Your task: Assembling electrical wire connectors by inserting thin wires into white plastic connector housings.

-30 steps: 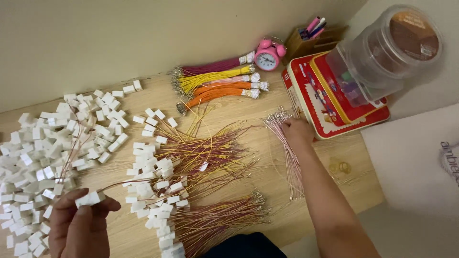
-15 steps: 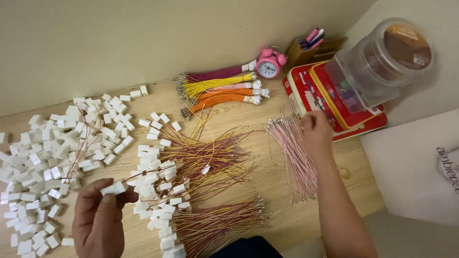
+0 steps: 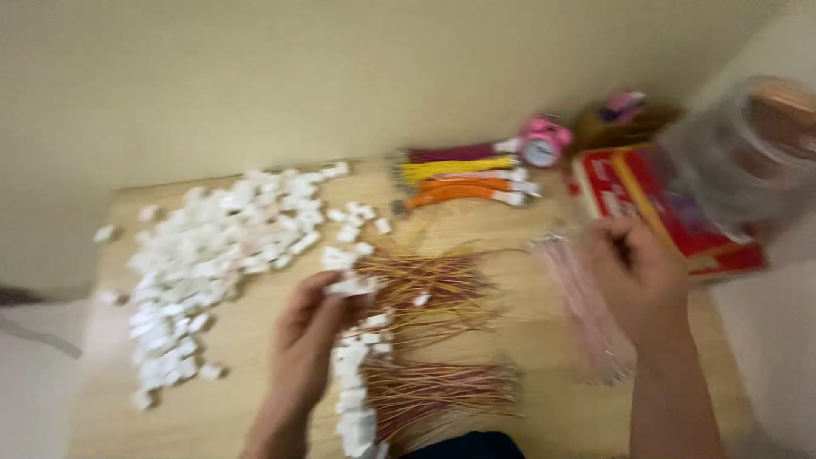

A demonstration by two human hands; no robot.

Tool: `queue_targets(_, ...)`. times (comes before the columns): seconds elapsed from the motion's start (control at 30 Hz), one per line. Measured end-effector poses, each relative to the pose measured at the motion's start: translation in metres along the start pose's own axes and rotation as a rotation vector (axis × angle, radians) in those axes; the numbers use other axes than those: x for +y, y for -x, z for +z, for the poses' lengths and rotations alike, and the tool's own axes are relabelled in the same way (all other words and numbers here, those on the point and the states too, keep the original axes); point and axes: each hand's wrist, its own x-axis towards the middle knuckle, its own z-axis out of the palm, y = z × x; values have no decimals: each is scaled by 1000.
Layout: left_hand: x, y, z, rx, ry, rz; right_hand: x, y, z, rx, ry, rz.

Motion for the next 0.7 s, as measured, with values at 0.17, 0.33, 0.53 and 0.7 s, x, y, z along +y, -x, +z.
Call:
queue_targets(0.17, 25, 2, 46, -9, 137, -160, -76, 35, 65, -296, -55, -218)
queue_targets(0.33, 16, 12, 39, -41, 359, -161, -95, 45, 93, -322, 77, -475)
queue_targets(0.53, 18, 20, 33, -79, 458, -150, -91, 49, 103, -304, 177, -548)
queue_targets(0.7, 20, 22, 36, -75, 460, -196, -87, 50, 102, -360, 107, -527)
